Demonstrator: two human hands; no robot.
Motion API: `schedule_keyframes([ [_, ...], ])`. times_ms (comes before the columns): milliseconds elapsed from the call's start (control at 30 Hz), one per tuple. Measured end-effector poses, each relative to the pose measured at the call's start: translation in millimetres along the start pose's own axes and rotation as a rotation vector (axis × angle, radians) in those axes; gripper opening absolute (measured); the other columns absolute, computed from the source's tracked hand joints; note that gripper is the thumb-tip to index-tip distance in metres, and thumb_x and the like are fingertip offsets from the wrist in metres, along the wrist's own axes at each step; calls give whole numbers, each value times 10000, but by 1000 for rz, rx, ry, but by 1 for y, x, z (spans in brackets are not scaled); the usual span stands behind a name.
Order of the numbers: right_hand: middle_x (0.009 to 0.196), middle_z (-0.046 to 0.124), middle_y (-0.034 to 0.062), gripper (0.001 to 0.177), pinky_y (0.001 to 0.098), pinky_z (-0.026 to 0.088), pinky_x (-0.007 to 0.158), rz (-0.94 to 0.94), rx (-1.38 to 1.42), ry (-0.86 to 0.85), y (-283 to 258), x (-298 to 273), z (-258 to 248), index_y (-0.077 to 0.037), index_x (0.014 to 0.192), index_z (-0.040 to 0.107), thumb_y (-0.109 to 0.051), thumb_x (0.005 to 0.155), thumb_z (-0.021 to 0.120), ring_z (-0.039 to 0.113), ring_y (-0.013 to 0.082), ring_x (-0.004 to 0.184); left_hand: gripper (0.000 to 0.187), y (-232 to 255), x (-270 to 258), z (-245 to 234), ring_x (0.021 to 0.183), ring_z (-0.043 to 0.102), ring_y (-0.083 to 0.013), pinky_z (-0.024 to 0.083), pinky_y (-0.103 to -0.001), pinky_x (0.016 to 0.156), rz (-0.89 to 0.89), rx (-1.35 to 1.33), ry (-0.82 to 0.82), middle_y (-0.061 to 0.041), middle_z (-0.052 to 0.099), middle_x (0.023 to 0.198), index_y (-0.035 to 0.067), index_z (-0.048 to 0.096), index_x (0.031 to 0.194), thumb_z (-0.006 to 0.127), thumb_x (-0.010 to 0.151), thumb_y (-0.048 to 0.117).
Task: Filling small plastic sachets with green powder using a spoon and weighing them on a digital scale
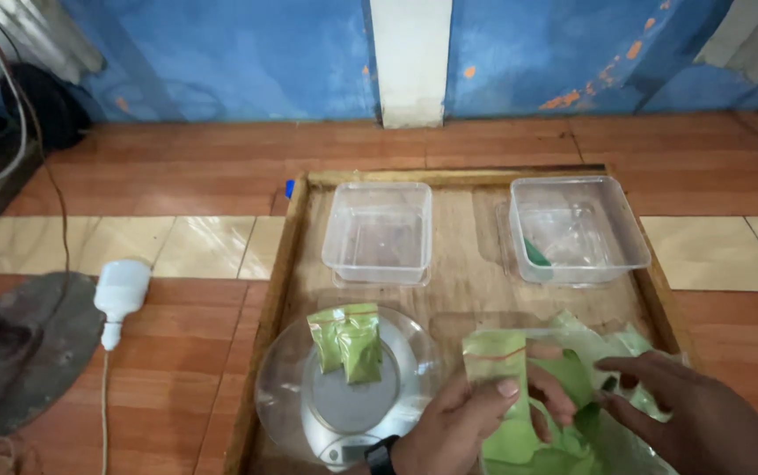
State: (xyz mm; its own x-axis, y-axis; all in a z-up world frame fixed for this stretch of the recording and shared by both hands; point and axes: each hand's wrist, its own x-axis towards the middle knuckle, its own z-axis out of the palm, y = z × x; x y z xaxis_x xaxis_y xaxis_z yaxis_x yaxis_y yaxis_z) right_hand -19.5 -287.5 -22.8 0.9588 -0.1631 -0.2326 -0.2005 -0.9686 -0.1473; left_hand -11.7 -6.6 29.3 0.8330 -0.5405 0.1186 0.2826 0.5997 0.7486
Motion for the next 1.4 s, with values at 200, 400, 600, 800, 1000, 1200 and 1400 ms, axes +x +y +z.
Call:
schedule_keyframes([
  [200, 995, 955, -185, 302, 221, 631, 678, -345, 574, 135, 10, -13, 7, -330, 1030, 890, -335, 732, 840, 829, 33, 682, 401, 31, -2, -2, 1525, 374, -200, 205, -397, 1323, 98, 598, -222, -57, 465, 1539, 197, 532, 1372, 335, 1116, 435],
  [400, 623, 677, -63, 126, 237, 430, 483, -523, 864, 78, -57, -38, 0, -157, 779, 792, -233, 879, 783, 488, 65, 536, 505, 13, 3, 0, 1420, 448, -194, 372, -367, 1238, 9, 459, -271, -69, 395, 1535, 78, 433, 1485, 409, 1090, 392],
  [600, 661, 749, -90, 103, 167, 494, 554, -374, 804, 387, -55, -45, 6, -189, 900, 834, -223, 816, 784, 553, 8, 597, 393, 12, 3, -14, 811, 572, -40, 461, -207, 756, -188, 699, -21, 57, 636, 873, 123, 697, 1254, 669, 944, 363],
  [800, 657, 728, -44, 111, 220, 443, 493, -312, 860, 371, -65, -51, 2, -124, 877, 837, -195, 839, 761, 566, 40, 599, 347, 9, 3, -26, 696, 567, -159, 422, -321, 613, 73, 1123, -107, -20, 582, 779, 100, 582, 880, 569, 1040, 408],
  [1000, 776, 848, -51, 154, 203, 580, 632, -326, 854, 331, -58, -45, 7, -135, 925, 852, -212, 814, 778, 699, 28, 692, 333, 5, 3, -32, 704, 577, -241, 410, -383, 657, 154, 1272, -132, -46, 571, 766, 114, 506, 867, 528, 1066, 380],
  [1200, 779, 880, -76, 192, 183, 564, 597, -371, 824, 267, -62, -44, -2, -162, 949, 887, -200, 769, 831, 705, 3, 663, 353, 8, 5, -33, 786, 615, -309, 429, -422, 701, 253, 1344, -262, -92, 602, 793, 79, 529, 893, 451, 1093, 359],
  [1400, 920, 903, -33, 196, 227, 557, 766, -308, 858, 259, -74, -51, -13, -132, 976, 874, -204, 827, 769, 749, 53, 847, 485, 13, -1, -24, 818, 656, -201, 482, -353, 742, 139, 1260, -94, -21, 689, 934, 134, 637, 1067, 504, 965, 590],
])
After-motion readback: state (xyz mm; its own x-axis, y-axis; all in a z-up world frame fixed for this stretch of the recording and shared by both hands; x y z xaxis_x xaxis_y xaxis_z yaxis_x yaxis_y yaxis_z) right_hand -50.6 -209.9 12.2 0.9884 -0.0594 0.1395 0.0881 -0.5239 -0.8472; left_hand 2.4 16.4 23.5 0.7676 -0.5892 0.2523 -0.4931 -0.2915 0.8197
